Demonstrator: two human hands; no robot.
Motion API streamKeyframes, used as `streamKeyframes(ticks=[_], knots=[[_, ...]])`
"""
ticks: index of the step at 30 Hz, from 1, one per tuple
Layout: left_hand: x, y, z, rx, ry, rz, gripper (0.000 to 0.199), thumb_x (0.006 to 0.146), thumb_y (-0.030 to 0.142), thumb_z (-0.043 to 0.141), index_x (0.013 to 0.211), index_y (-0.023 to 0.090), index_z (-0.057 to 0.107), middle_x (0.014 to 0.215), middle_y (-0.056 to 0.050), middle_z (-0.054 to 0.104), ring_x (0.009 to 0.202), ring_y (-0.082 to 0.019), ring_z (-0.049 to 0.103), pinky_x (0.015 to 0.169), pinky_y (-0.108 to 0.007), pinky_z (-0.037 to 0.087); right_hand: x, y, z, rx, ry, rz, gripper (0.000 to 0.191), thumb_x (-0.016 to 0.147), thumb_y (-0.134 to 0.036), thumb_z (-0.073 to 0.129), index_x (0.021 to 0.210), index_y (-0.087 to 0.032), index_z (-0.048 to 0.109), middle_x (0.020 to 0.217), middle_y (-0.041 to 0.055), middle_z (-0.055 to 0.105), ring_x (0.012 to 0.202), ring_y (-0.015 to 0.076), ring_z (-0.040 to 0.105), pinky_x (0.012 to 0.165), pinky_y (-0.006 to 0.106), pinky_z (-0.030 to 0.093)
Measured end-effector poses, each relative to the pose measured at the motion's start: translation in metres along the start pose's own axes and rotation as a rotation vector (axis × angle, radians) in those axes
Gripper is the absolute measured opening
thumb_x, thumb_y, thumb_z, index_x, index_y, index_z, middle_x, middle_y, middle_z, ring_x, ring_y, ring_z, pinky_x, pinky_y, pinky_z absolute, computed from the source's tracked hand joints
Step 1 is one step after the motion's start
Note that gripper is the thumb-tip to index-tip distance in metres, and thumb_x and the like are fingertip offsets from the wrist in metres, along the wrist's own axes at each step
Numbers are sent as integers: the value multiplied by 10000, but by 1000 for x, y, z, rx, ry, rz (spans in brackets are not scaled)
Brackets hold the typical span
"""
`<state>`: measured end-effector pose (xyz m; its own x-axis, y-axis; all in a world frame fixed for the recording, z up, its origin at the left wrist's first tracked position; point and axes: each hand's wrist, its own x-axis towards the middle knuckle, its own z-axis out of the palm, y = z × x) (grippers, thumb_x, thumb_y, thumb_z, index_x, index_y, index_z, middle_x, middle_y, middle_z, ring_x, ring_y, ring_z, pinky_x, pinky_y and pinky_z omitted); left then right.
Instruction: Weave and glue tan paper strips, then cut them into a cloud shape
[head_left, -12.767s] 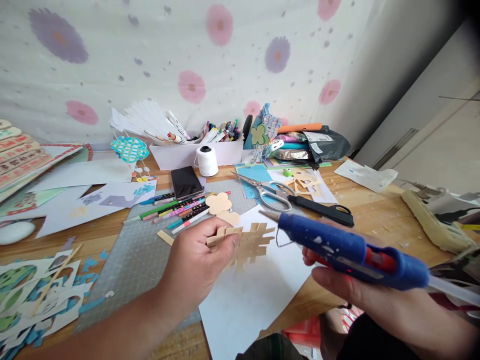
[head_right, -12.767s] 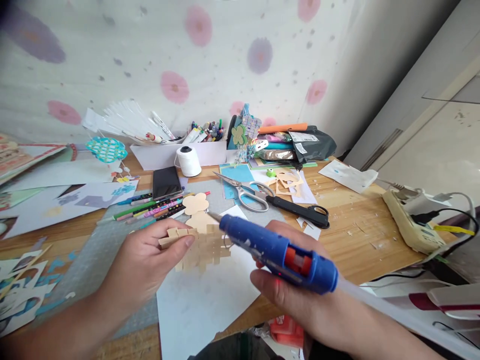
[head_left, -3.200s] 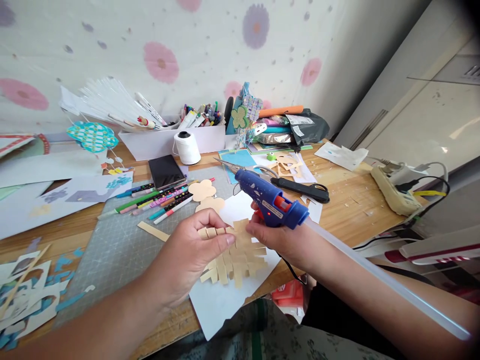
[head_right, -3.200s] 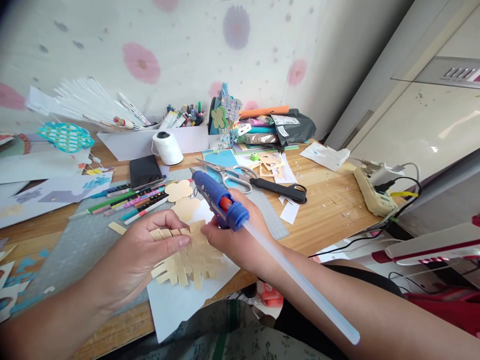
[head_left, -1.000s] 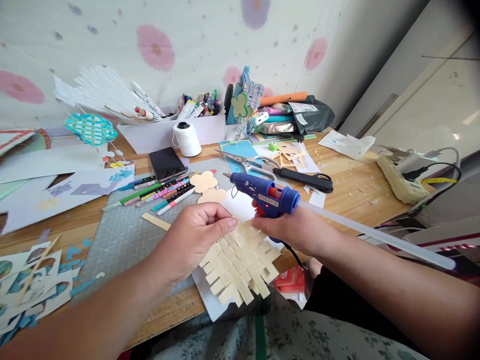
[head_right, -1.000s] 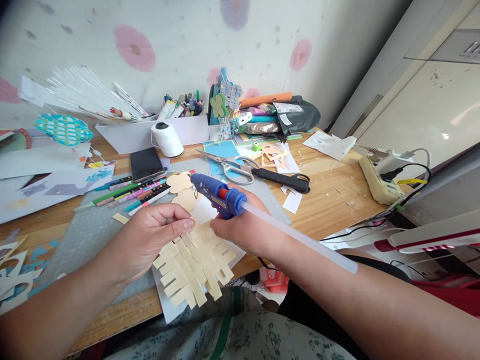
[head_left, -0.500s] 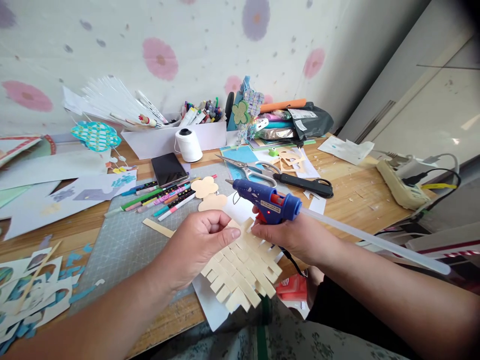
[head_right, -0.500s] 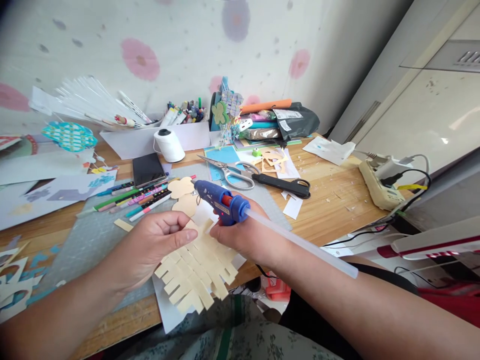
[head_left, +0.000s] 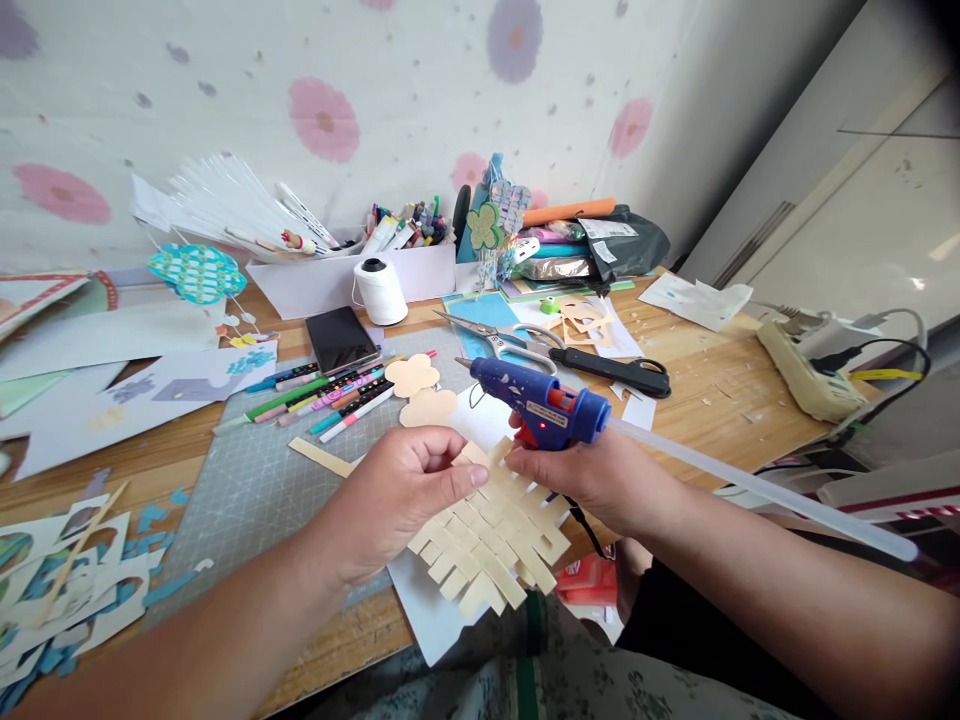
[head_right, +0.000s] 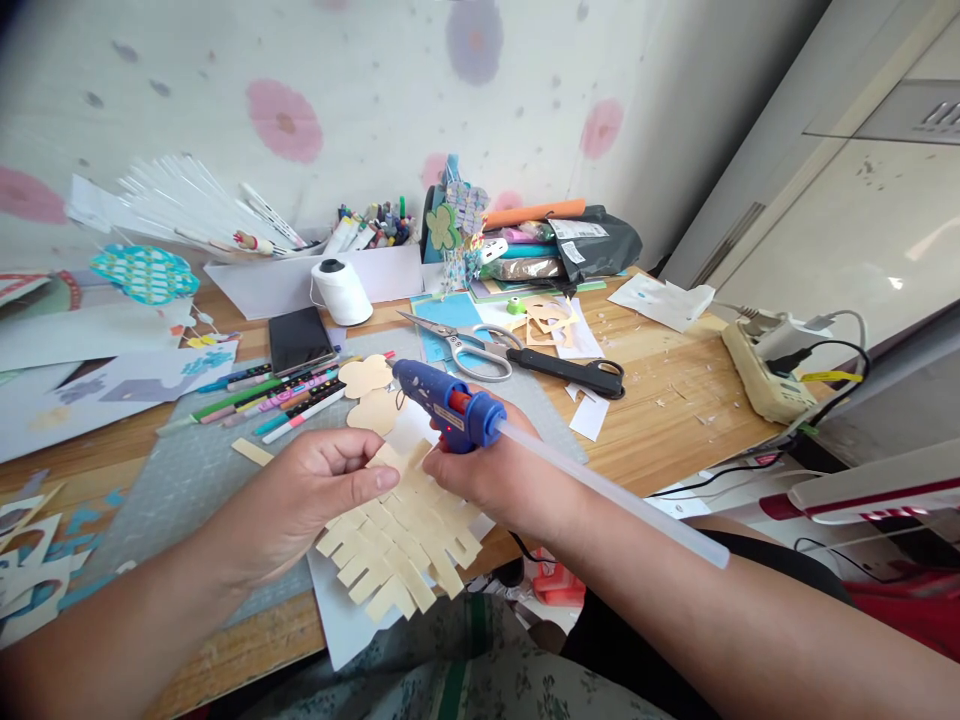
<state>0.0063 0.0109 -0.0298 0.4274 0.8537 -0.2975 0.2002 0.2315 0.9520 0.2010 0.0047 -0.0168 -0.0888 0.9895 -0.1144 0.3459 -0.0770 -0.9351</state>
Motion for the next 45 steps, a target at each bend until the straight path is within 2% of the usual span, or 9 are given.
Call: streamKeyframes(ticks=[3,7,14,20,26,30,34,40,45], knots=[[0,3,1,-35,-45,-44,277,720,424,732,720,158,655,632,0,604,609,-166,570,545,-264,423,1,2,-1,23,-19,-14,216,655,-252,681,837,-215,571,745,-4,603,662,164,566,621,293,475],[0,3,1,-79,3,-28,247,732,398,733,721,160,664,665,3,641,599,-146,575,538,-247,428,0,5,-4,61,-53,-46,217,661,-235,684,855,-224,587,771,-6,614,685,161,573,627,275,479],[1,-5,2,-93,-46,-55,225,738,373,738,795,164,676,768,-33,710,747,-226,671,656,-321,503,-1,3,-1,30,5,12,202,635,-231,679,810,-213,580,739,-10,615,656,157,572,593,270,463],[0,-7,2,11,6,-59,259,741,407,710,752,153,662,726,-48,712,652,-209,647,576,-306,484,-3,-2,1,-7,48,7,217,627,-228,678,819,-217,577,720,-6,613,660,172,578,584,280,474],[-1,-4,3,-1,3,-71,301,708,427,737,805,147,691,744,-51,716,711,-242,668,616,-325,503,-2,4,-4,127,-44,-72,220,667,-252,687,865,-205,604,787,10,659,734,188,635,664,298,506],[0,-1,4,22,-34,-63,298,715,422,738,832,151,698,785,-49,720,732,-232,662,638,-318,496,-1,1,-4,225,-63,-70,177,663,-279,714,781,-204,604,754,7,651,749,197,647,673,302,511],[0,1,4,80,-59,-36,295,727,440,731,804,158,692,749,-24,681,680,-187,610,598,-275,447,2,-2,-1,180,-17,-41,210,637,-284,734,772,-208,592,738,0,643,690,173,620,629,281,498],[-2,-2,3,138,-22,6,462,838,560,574,584,180,505,546,62,376,513,-96,358,477,-222,294,2,0,0,66,49,17,281,608,-286,725,843,-212,589,699,-19,610,608,144,541,540,257,453],[-3,-5,4,35,-40,-55,428,830,561,591,652,173,565,599,37,483,568,-123,459,530,-243,361,-1,2,-1,53,20,-19,251,624,-269,695,833,-215,568,683,-33,574,593,134,521,543,259,441]])
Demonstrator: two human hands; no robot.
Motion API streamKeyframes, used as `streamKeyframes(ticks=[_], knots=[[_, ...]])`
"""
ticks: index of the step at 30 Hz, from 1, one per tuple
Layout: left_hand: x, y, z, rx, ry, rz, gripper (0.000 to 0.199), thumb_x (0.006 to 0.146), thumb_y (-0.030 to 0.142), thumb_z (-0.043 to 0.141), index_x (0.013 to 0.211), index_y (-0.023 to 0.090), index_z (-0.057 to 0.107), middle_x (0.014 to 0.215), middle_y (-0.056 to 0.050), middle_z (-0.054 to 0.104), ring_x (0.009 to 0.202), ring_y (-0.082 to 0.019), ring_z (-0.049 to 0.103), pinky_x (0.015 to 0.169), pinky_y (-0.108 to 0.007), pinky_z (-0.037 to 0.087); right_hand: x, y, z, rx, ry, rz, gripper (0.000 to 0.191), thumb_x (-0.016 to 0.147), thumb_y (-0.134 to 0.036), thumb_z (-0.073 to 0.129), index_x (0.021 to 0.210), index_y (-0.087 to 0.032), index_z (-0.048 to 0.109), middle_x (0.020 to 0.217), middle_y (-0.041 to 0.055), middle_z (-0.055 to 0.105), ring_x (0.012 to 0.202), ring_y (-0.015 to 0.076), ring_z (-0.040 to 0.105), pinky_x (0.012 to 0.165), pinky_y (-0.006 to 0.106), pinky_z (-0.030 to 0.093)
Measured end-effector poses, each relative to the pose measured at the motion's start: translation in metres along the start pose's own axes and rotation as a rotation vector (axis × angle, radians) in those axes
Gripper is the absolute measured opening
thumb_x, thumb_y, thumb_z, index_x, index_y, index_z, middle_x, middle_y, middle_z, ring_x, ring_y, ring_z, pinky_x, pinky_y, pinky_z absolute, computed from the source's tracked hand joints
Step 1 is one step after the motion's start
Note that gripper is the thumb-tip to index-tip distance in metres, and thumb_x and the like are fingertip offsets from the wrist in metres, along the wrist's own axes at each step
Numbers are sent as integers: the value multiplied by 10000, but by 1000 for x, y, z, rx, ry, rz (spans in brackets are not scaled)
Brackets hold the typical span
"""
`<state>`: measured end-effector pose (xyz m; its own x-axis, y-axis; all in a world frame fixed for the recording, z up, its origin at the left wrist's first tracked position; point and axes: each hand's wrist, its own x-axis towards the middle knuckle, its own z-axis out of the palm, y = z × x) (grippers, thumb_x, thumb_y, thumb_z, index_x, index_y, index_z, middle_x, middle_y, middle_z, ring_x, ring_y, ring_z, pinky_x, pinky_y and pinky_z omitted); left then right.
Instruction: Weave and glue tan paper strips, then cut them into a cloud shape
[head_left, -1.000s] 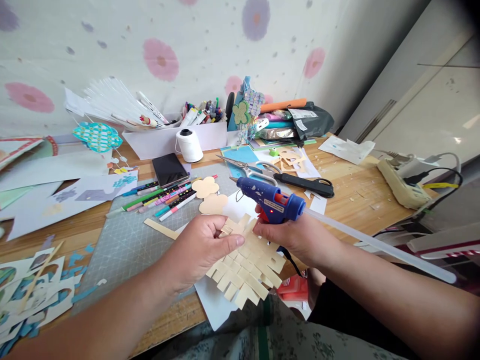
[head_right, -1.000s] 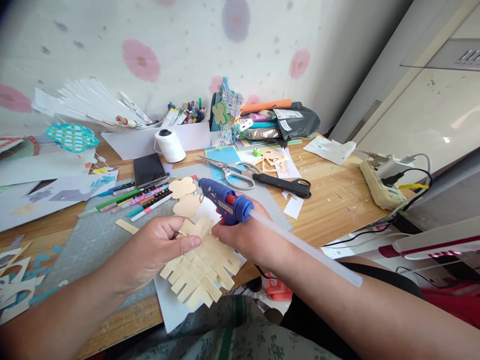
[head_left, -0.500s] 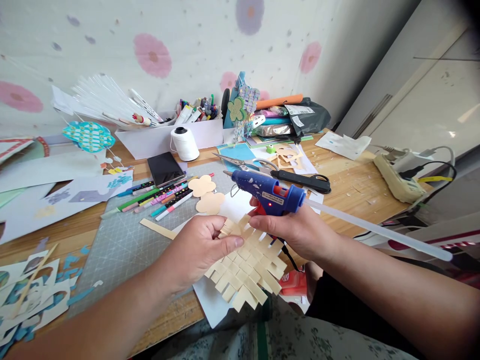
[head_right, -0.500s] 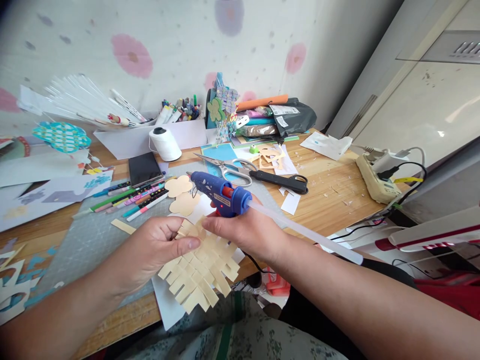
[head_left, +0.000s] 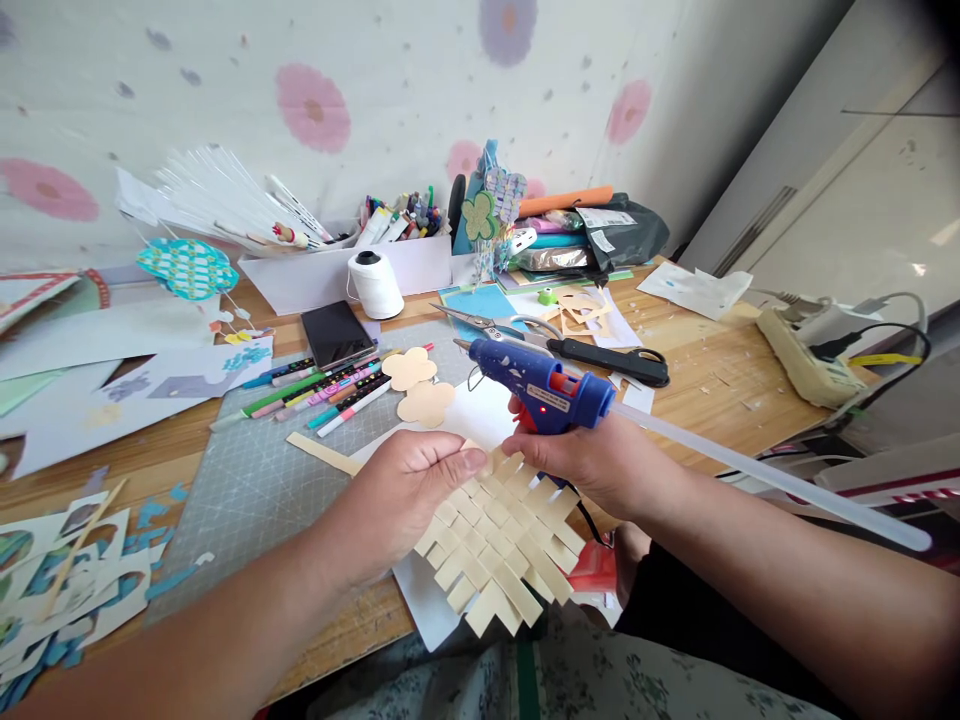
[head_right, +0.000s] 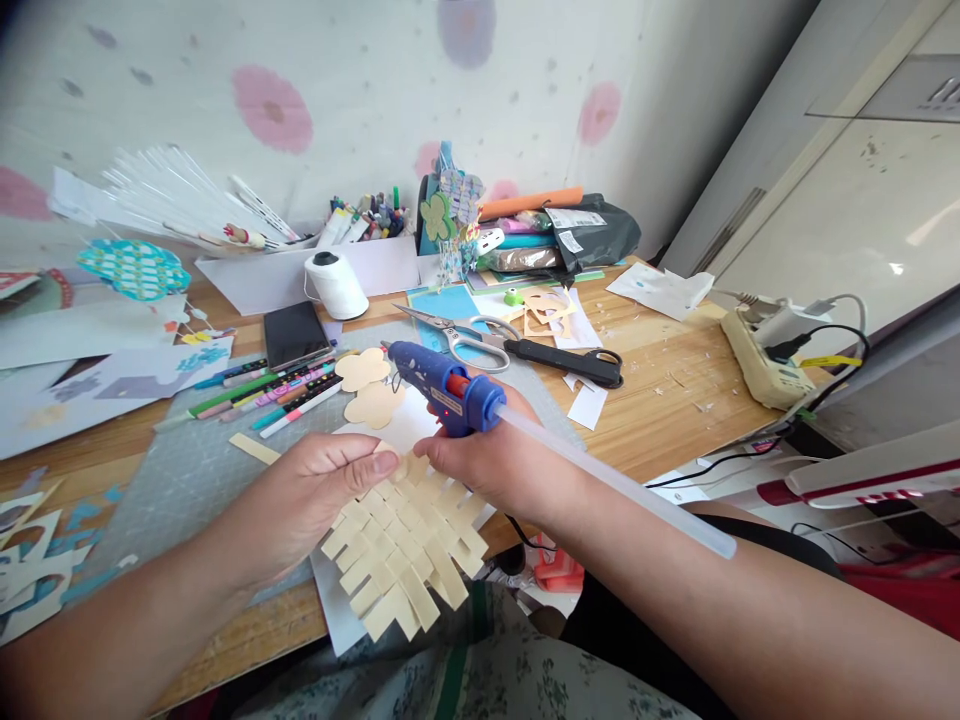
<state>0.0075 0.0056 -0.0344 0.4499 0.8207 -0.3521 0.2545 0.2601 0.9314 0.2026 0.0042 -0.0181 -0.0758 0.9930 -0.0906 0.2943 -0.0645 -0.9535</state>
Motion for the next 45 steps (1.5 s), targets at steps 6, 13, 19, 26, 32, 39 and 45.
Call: streamKeyframes(ticks=[6,13,19,26,32,39,45], knots=[[-1,2,0,-12,2,2,424,834,557,594,661,170,571,590,47,454,554,-105,416,519,-231,325,0,-4,-2,26,-10,18,251,609,-260,686,821,-212,561,726,-11,588,683,164,549,614,286,454],[-1,5,-1,-8,-42,4,416,815,534,616,639,165,541,595,45,448,557,-99,402,514,-223,316,1,3,-1,8,17,10,255,636,-276,699,849,-198,582,732,-5,602,638,149,544,585,280,442],[0,2,2,-2,-7,-22,333,768,472,640,693,148,623,652,-12,591,628,-171,551,546,-260,400,0,2,-1,51,13,19,278,623,-272,714,854,-195,578,720,-12,593,626,141,535,582,274,442],[1,5,5,1,68,0,286,707,422,680,627,154,621,598,-4,606,557,-155,546,497,-247,404,0,0,0,57,15,-13,268,629,-275,710,836,-190,563,718,-10,578,634,147,526,596,295,441],[-1,4,5,-96,52,4,294,708,435,720,646,159,637,618,-17,640,621,-202,626,540,-273,465,1,6,-4,81,-14,-68,239,692,-293,726,866,-200,591,782,0,593,672,155,544,583,285,438],[3,1,3,-261,63,-5,257,706,399,768,795,169,697,756,-32,708,722,-236,683,644,-327,518,2,14,-14,180,-50,-34,304,734,-378,752,942,-212,606,874,6,621,786,177,584,668,304,464],[4,2,1,-231,45,-16,235,683,364,790,757,167,686,691,-9,681,638,-176,646,573,-262,475,-1,4,-9,56,-47,-21,271,665,-249,738,872,-196,571,745,-27,562,647,126,508,574,259,418]])
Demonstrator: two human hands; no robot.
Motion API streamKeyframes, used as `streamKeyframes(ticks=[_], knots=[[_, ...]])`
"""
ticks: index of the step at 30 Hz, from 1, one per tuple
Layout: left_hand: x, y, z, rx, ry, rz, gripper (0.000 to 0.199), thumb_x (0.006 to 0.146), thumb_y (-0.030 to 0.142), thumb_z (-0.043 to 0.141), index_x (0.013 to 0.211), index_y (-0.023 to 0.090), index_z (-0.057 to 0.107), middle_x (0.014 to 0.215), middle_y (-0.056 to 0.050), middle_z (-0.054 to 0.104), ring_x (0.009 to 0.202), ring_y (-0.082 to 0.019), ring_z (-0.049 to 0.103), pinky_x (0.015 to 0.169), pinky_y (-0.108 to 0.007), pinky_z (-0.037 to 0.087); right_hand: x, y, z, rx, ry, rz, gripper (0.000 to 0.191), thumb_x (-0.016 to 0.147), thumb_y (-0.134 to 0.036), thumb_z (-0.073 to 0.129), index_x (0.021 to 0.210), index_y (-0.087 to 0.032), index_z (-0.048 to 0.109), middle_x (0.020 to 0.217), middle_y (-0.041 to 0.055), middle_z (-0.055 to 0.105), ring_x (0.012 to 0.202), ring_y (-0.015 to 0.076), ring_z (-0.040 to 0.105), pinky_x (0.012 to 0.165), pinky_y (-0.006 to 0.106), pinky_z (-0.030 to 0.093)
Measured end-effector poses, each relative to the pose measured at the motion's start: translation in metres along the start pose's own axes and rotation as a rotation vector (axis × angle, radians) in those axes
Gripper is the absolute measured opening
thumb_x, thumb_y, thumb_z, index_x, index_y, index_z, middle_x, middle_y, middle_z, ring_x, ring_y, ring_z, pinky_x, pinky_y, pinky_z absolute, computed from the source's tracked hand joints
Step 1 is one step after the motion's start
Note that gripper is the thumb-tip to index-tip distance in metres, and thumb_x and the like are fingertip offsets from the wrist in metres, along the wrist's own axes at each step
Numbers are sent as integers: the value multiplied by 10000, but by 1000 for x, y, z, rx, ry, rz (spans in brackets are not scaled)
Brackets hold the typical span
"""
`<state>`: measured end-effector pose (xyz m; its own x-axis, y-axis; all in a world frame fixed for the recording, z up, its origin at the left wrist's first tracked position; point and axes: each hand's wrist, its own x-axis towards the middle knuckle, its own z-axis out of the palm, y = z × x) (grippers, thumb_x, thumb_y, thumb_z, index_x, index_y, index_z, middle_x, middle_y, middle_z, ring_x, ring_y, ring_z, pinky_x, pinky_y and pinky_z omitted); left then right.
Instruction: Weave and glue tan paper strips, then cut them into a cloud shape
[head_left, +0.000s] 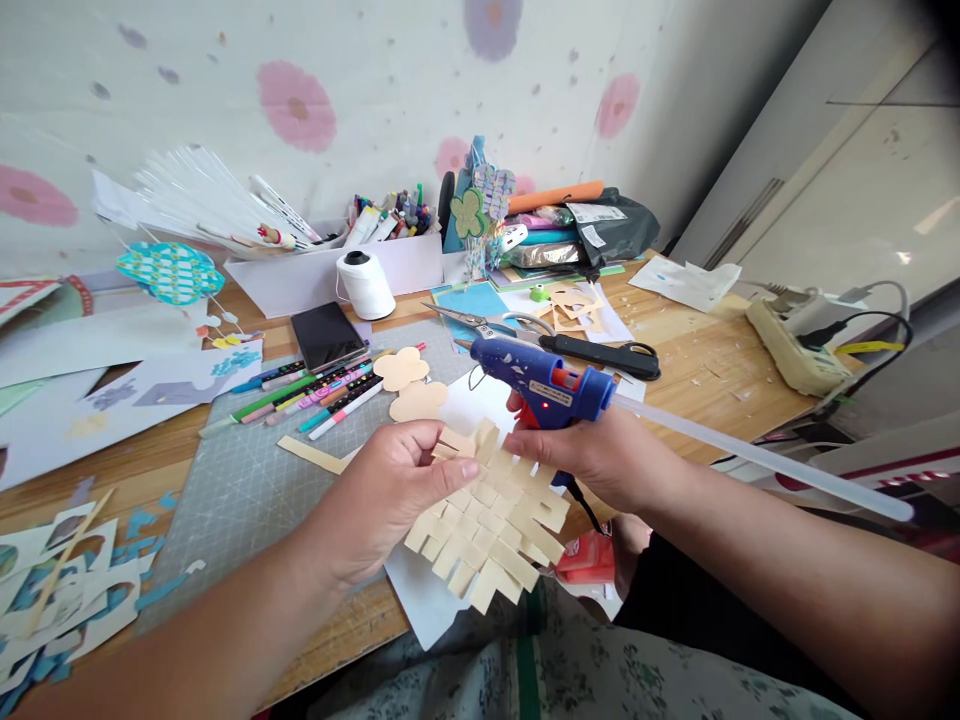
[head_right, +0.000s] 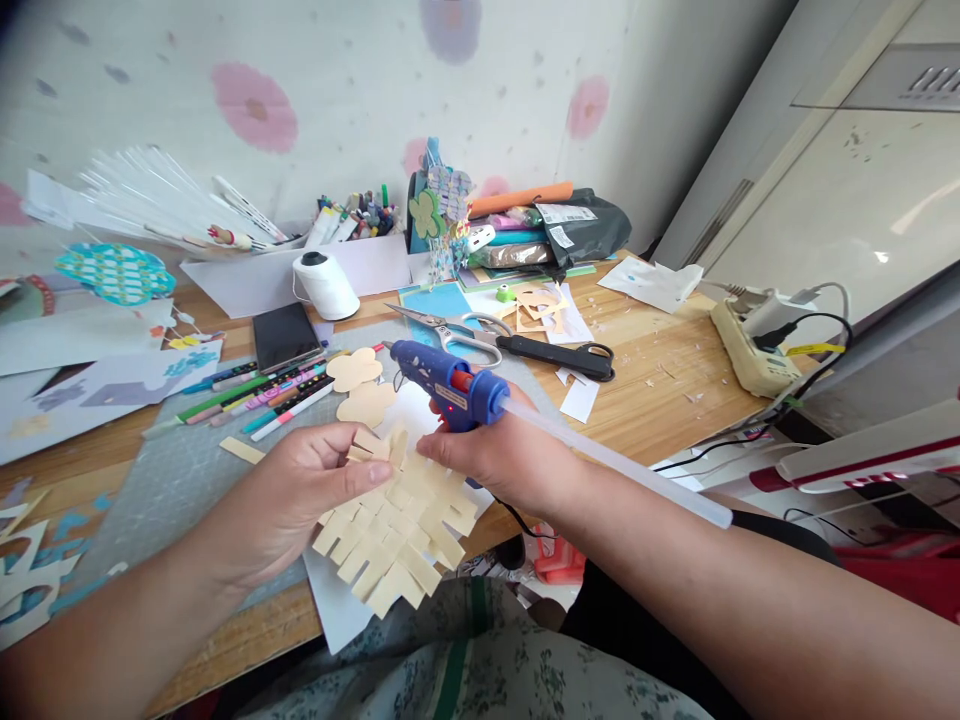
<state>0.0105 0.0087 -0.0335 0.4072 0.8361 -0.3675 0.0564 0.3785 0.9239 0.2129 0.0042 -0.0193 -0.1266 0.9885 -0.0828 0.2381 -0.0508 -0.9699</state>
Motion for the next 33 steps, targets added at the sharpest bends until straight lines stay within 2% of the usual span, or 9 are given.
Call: streamKeyframes(ticks=[2,5,8,13,18,20,25,29,33], knots=[[0,3,-3,25,-45,-25,244,678,373,791,747,165,684,670,-8,677,605,-157,623,544,-242,451,0,-3,2,-12,-17,9,256,657,-238,717,858,-192,565,726,-26,560,632,127,507,557,258,420],[0,7,-6,64,-81,-39,259,679,378,785,812,174,700,723,-21,696,656,-175,633,579,-258,458,1,-4,4,-40,-13,33,281,629,-253,723,854,-187,569,738,-3,585,648,149,532,557,274,442],[0,5,-6,174,-4,12,230,684,369,774,760,177,671,654,19,622,601,-142,572,542,-237,396,2,-4,5,-79,-17,19,270,632,-254,727,845,-191,572,753,13,617,663,164,556,582,291,462],[1,-2,-1,259,72,45,242,703,375,719,664,174,592,573,59,472,530,-95,422,485,-218,282,2,-5,8,16,-118,-148,295,691,-290,714,941,-201,586,779,1,612,713,167,570,626,293,471],[0,0,4,283,70,65,301,698,385,707,588,177,520,537,70,404,503,-80,358,466,-212,242,4,-5,14,-139,30,-154,252,649,-230,718,831,-203,546,756,-11,577,679,157,535,613,302,459],[-1,1,5,265,73,68,328,698,389,708,566,183,489,522,76,378,491,-76,335,457,-211,231,4,-4,16,-165,34,-139,218,652,-201,694,794,-211,529,736,-17,573,664,153,531,606,299,458],[1,0,5,227,53,43,325,703,409,725,597,174,527,542,70,410,506,-81,371,470,-207,261,4,-4,16,-153,31,-134,190,656,-200,675,772,-216,526,767,3,598,707,175,574,654,320,494],[2,-2,4,193,78,31,283,708,395,735,647,170,575,571,50,511,521,-97,459,484,-210,319,4,-5,10,-101,-18,-113,190,690,-259,679,828,-210,559,789,23,649,735,195,608,637,315,493],[0,-2,2,106,85,-4,265,708,388,744,658,176,593,600,21,597,533,-139,560,489,-234,382,5,-5,4,-96,16,-38,247,662,-263,690,864,-199,564,754,19,634,660,176,570,569,302,471]])
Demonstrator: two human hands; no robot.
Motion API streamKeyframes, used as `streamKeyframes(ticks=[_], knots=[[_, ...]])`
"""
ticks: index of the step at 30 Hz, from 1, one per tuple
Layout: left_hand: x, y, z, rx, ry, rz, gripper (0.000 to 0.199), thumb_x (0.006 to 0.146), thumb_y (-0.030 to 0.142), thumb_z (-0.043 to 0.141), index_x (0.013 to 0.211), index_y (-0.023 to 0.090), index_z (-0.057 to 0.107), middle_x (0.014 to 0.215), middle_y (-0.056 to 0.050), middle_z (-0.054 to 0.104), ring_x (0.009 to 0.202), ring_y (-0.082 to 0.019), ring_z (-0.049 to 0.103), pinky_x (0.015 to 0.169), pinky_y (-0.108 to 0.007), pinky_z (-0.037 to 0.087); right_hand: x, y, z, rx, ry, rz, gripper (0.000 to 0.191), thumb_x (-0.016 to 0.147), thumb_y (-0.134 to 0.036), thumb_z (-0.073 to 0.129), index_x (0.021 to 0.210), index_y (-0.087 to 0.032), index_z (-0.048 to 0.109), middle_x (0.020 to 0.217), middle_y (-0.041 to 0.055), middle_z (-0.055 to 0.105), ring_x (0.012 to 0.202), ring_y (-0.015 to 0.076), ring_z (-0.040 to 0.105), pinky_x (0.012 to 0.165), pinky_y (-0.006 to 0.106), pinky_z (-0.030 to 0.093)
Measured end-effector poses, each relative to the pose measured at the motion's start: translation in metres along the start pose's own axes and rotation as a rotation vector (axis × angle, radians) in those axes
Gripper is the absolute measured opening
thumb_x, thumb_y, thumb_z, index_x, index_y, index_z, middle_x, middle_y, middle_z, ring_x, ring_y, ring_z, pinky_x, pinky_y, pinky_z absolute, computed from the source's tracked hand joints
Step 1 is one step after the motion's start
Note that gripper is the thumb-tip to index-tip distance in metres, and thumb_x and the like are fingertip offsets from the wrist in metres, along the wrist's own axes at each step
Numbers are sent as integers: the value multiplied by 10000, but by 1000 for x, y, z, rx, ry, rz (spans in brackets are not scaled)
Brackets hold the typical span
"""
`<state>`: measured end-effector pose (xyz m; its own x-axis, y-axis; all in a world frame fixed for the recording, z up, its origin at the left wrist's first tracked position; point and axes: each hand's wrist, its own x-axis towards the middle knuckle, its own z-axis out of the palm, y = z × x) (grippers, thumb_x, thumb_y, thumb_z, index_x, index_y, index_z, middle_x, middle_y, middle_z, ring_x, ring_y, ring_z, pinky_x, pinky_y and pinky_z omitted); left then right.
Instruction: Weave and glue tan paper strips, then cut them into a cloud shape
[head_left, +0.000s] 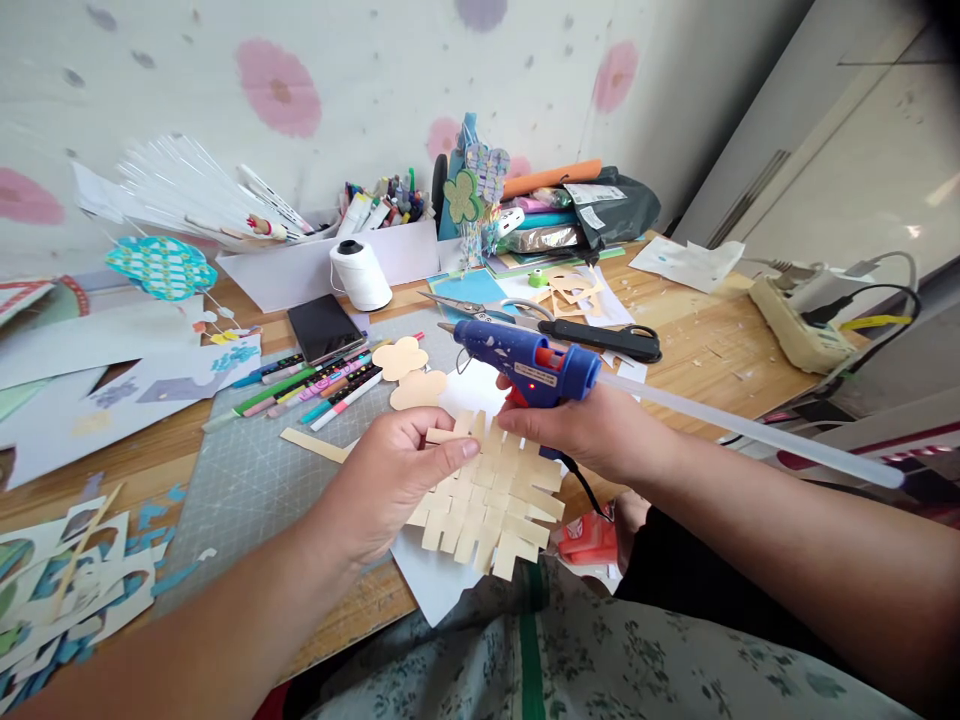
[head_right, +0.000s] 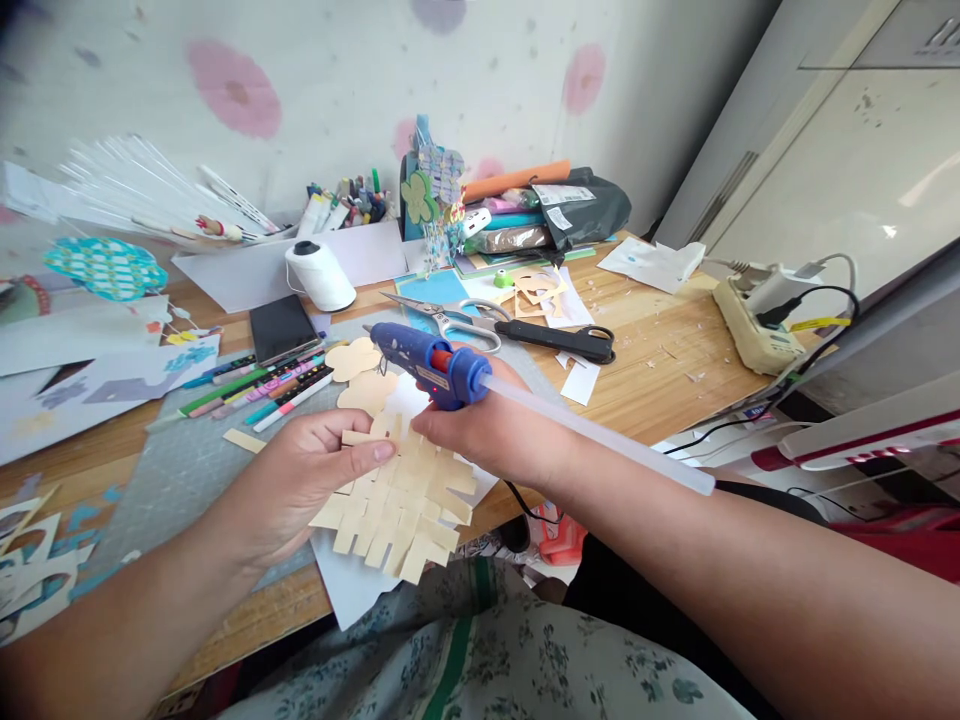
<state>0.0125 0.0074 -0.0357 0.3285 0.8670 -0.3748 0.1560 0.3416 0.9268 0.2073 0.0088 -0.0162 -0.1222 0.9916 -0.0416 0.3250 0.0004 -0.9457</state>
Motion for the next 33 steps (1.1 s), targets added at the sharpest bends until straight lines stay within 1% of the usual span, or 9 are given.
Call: streamKeyframes(ticks=[3,6,11,17,19,23,28,31,33], knots=[[-1,2,-1,-33,-74,-12,228,707,373,759,739,170,660,658,5,638,573,-153,593,511,-243,420,0,2,0,-34,19,-4,239,651,-231,687,856,-196,569,762,9,618,666,166,563,585,298,472],[-1,5,0,-54,-139,-14,234,708,387,765,761,172,691,676,0,655,580,-146,589,520,-240,436,0,3,2,-44,-19,-20,213,666,-227,685,843,-200,570,743,-3,616,650,155,557,575,283,462],[-1,6,3,-30,-86,6,244,678,382,787,618,182,661,531,42,568,460,-94,479,442,-204,354,0,1,6,-38,-13,-10,239,645,-226,715,835,-199,571,746,3,623,658,157,562,574,276,466],[-2,5,3,-7,-34,37,308,687,393,767,557,181,586,498,65,483,432,-79,417,424,-203,318,0,3,-1,8,-55,-41,253,682,-275,736,873,-203,586,745,-5,641,632,145,566,577,273,468],[-2,5,3,0,-3,38,295,684,402,758,586,181,588,511,58,491,444,-93,445,431,-213,333,0,5,-3,-5,-23,-18,272,669,-288,747,866,-197,583,752,5,639,654,157,577,580,280,474],[-1,2,4,8,13,13,267,669,394,746,622,175,601,565,30,550,512,-135,528,466,-234,384,-1,6,-2,-32,4,-11,237,658,-226,717,843,-211,570,749,1,630,661,165,594,593,288,481],[-2,3,6,-26,-22,26,190,672,323,758,670,171,642,577,42,555,519,-117,516,486,-223,391,-4,1,5,-35,41,-38,218,658,-197,692,817,-219,545,752,-1,621,676,176,607,632,311,496],[-2,3,6,-49,-38,33,174,682,307,762,686,168,659,589,41,571,512,-105,508,491,-219,397,-4,3,3,5,24,-29,222,678,-235,712,843,-215,564,782,8,641,715,183,626,661,310,501],[-1,2,5,-65,-9,31,198,683,324,769,706,161,659,628,19,607,541,-127,546,505,-236,418,-3,6,-1,25,27,-42,239,706,-301,728,870,-210,581,822,23,663,765,198,639,677,312,500]])
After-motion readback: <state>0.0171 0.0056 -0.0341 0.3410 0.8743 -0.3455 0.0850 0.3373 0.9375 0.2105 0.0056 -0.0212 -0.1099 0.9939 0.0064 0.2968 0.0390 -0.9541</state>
